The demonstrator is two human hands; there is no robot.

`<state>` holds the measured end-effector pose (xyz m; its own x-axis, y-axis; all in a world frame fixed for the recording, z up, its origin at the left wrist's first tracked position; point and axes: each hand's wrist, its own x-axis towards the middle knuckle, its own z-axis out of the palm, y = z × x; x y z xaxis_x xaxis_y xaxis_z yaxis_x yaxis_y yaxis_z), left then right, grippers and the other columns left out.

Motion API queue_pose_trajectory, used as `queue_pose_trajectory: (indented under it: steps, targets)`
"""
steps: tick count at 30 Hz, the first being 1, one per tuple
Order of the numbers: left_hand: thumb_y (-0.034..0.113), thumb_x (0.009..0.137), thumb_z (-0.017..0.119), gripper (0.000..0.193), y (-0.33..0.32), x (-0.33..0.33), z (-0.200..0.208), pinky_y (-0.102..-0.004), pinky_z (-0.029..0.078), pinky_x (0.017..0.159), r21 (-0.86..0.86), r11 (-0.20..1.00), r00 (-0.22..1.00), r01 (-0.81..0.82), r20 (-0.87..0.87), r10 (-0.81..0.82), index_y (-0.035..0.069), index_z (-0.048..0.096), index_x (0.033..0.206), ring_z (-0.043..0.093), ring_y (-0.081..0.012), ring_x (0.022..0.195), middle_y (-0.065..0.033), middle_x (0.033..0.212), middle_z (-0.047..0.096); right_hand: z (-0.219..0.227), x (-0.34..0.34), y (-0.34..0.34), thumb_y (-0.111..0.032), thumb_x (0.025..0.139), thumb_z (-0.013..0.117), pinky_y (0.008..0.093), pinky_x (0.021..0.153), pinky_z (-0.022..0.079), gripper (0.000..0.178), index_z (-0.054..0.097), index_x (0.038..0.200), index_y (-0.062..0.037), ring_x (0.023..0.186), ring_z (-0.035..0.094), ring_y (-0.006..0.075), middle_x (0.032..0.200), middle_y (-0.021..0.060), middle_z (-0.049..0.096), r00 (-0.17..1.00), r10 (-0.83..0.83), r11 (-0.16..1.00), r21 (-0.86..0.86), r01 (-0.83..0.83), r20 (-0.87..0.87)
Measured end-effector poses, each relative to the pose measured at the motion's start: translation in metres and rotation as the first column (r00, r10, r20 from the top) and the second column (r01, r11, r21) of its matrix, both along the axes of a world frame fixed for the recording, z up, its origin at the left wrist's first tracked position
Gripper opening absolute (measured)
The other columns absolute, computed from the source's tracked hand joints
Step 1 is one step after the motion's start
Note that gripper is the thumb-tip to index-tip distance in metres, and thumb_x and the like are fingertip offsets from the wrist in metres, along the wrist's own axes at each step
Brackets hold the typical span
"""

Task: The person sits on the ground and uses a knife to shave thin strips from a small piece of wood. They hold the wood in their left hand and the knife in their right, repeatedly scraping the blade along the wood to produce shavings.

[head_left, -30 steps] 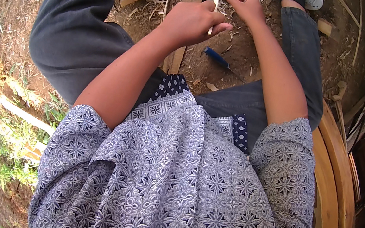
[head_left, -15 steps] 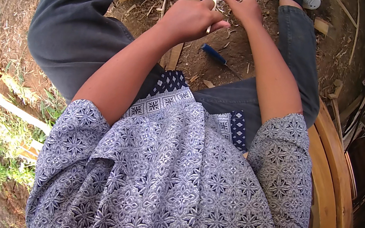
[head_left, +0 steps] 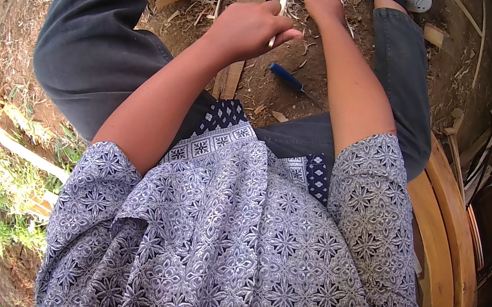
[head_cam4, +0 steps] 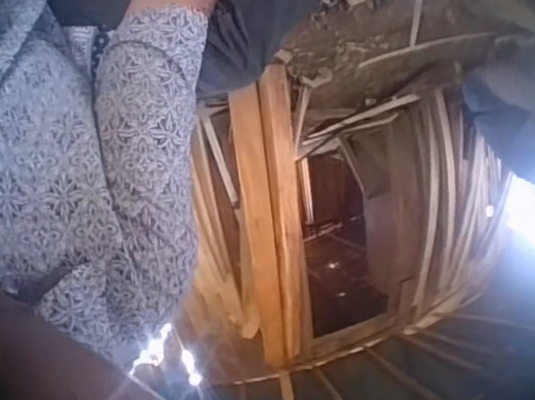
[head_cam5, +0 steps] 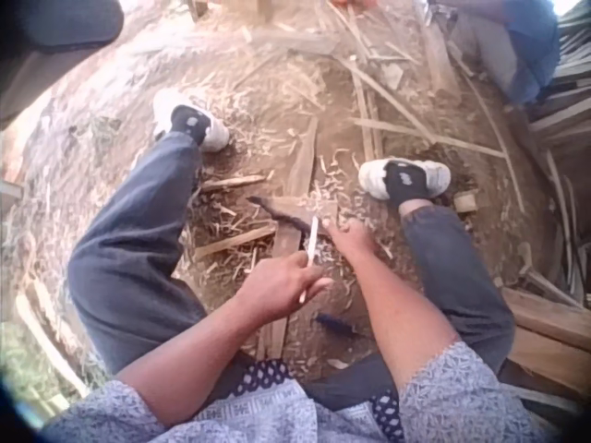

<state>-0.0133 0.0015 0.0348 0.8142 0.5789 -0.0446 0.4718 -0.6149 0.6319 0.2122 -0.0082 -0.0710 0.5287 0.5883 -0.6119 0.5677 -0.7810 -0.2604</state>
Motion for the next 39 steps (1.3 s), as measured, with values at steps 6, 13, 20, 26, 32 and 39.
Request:
queue_pose_trajectory:
  steps: [6, 13, 20, 26, 32, 39]
  targets:
    - [0.048, 0.102, 0.057, 0.036, 0.001, 0.0, -0.007, -0.0443, 0.054, 0.068, -0.014, 1.0, 1.0, -0.013, 0.01, 0.014, 0.016, 0.074, 0.1, 0.068, -0.0314, 0.079, -0.0083, 0.087, 0.063, 0.02, 0.0, -0.011, -0.077, 0.079, 0.068, 0.0426, 0.086, 0.053, 0.069, 0.07, 0.098, -0.0106, 0.096, 0.071, 0.0252, 0.1, 0.011, 0.073, 0.989, 0.039, 0.991, 0.136, -0.02, -0.144]
    - [0.046, 0.103, 0.057, 0.035, 0.001, -0.001, -0.004, -0.0446, 0.053, 0.067, -0.021, 1.0, 0.999, -0.008, 0.039, 0.009, 0.016, 0.074, 0.1, 0.066, -0.0313, 0.078, -0.0084, 0.086, 0.062, 0.045, -0.007, -0.01, -0.079, 0.078, 0.068, 0.0425, 0.083, 0.054, 0.067, 0.07, 0.094, -0.0143, 0.093, 0.072, 0.024, 0.094, 0.0071, 0.074, 0.985, 0.152, 0.987, 0.063, -0.147, -0.082]
    - [0.044, 0.101, 0.061, 0.031, -0.002, -0.001, -0.005, -0.0443, 0.053, 0.065, 0.005, 1.0, 0.999, -0.004, 0.044, 0.004, 0.016, 0.073, 0.096, 0.066, -0.0305, 0.075, -0.0079, 0.084, 0.06, 0.013, 0.001, 0.005, -0.078, 0.08, 0.066, 0.0436, 0.087, 0.053, 0.064, 0.07, 0.097, -0.0172, 0.096, 0.072, 0.0229, 0.093, 0.0041, 0.075, 0.997, 0.075, 0.997, -0.015, -0.075, -0.023]
    - [0.044, 0.101, 0.061, 0.032, -0.002, -0.002, -0.001, -0.0448, 0.053, 0.065, 0.007, 1.0, 0.999, -0.007, 0.046, 0.006, 0.015, 0.073, 0.094, 0.066, -0.0309, 0.076, -0.0078, 0.084, 0.06, 0.001, 0.004, 0.004, -0.078, 0.081, 0.065, 0.0441, 0.088, 0.053, 0.065, 0.07, 0.1, -0.0152, 0.098, 0.071, 0.0253, 0.099, 0.0078, 0.074, 0.998, 0.057, 0.998, 0.002, -0.057, -0.021]
    - [0.045, 0.102, 0.059, 0.034, 0.002, -0.002, -0.004, -0.0448, 0.053, 0.067, -0.005, 1.0, 1.0, -0.006, 0.029, 0.006, 0.015, 0.073, 0.095, 0.067, -0.0306, 0.079, -0.0078, 0.085, 0.061, 0.017, -0.002, -0.009, -0.078, 0.079, 0.068, 0.0434, 0.086, 0.054, 0.071, 0.071, 0.098, -0.0097, 0.094, 0.071, 0.0267, 0.097, 0.0109, 0.074, 0.985, 0.025, 0.995, 0.1, -0.008, -0.17]
    - [0.044, 0.102, 0.059, 0.033, 0.002, -0.002, -0.008, -0.0455, 0.052, 0.067, 0.0, 1.0, 0.997, -0.01, 0.074, 0.01, 0.015, 0.073, 0.094, 0.066, -0.0311, 0.078, -0.009, 0.083, 0.059, 0.045, -0.007, -0.012, -0.08, 0.077, 0.071, 0.0356, 0.071, 0.051, 0.071, 0.066, 0.083, -0.0098, 0.071, 0.063, 0.02, 0.073, 0.0048, 0.064, 0.972, 0.229, 0.957, 0.196, -0.215, -0.049]
